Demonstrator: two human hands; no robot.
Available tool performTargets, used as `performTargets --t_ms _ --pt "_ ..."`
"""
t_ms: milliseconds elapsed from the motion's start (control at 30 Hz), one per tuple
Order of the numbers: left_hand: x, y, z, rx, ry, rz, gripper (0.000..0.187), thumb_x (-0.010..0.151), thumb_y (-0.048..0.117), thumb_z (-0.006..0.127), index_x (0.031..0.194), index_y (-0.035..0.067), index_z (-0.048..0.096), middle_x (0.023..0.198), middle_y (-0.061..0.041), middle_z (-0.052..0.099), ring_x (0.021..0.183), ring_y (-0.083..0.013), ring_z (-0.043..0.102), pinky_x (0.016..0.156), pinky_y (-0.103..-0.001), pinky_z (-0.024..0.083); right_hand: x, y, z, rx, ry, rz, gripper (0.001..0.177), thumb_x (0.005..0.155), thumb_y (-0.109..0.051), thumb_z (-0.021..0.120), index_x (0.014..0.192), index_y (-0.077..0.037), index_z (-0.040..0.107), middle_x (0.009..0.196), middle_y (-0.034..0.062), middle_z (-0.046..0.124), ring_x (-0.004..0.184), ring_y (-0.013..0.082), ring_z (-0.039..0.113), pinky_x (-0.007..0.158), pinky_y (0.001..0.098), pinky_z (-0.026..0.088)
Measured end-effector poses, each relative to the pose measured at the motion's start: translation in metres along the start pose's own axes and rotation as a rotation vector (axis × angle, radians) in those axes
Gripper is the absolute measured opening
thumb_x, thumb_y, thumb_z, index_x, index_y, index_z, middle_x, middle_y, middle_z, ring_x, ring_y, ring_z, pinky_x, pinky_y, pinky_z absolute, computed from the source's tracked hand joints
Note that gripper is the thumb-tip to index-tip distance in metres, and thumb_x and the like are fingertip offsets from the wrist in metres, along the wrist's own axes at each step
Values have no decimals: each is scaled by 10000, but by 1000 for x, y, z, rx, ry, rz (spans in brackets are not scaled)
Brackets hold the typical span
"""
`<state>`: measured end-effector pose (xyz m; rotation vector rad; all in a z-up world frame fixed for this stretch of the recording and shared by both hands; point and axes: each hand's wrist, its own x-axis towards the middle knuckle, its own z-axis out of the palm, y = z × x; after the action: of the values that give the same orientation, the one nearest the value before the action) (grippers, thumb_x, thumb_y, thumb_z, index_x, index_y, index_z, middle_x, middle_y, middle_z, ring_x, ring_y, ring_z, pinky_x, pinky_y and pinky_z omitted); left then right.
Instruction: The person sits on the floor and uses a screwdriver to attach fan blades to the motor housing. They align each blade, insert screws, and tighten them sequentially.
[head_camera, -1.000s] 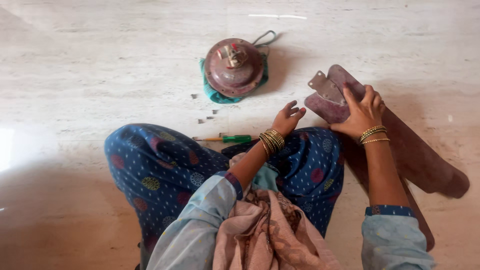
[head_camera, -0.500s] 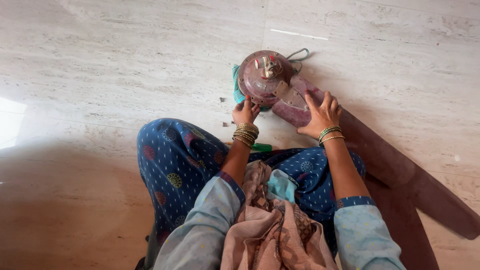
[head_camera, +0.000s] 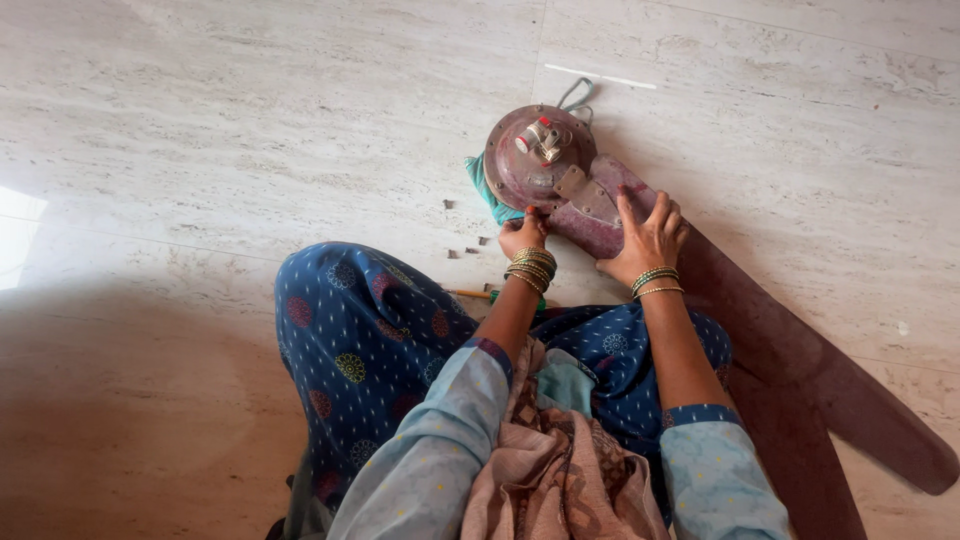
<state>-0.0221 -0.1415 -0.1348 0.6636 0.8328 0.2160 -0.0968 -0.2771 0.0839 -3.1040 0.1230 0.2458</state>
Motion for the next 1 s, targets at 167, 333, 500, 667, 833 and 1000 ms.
performTargets --t_ms 167,333,500,667,833,1000 --pt "-13 -27 34 305 112 -90 340 826 184 853 948 -44 632 719 -74 666 534 -161 598 455 -312 475 -13 10 -9 41 -29 80 1372 475 -449 1004 1613 -391 240 1616 263 124 1501 483 137 1185 644 202" --pt "-20 -23 39 491 -104 -233 476 829 313 843 1006 -99 684 754 -111 670 610 -251 616 522 -427 493 -9 20 -1 55 -58 71 1407 455 -457 1006 1619 -393 219 1622 276 91 1509 488 107 1178 638 184" --pt "-14 8 -8 313 -166 -509 476 856 437 783 1036 22 637 918 -124 695 771 -317 664 653 -450 513 6 30 12 33 -101 39 1380 475 -481 979 1626 -378 224 1618 302 93 1503 508 102 1170 653 168" --pt "-15 13 -44 167 -267 -529 465 891 458 743 1043 26 662 1018 -144 751 860 -291 698 700 -414 555 15 43 24 44 -122 6 1376 466 -504 948 1627 -372 223 1616 322 110 1493 520 129 1167 656 178" --pt "-33 18 -40 259 -371 -497 392 900 383 704 1110 54 663 1051 -109 733 890 -253 712 732 -392 583 18 43 26 41 -188 -12 1378 460 -493 948 1624 -372 221 1613 322 109 1481 528 148 1155 661 190" --pt "-57 34 -33 231 -425 -503 332 928 278 711 1132 30 627 1023 -123 689 923 -290 716 767 -443 638 18 43 26 50 -192 -19 1383 441 -504 949 1618 -376 234 1615 319 120 1482 531 167 1160 656 195"
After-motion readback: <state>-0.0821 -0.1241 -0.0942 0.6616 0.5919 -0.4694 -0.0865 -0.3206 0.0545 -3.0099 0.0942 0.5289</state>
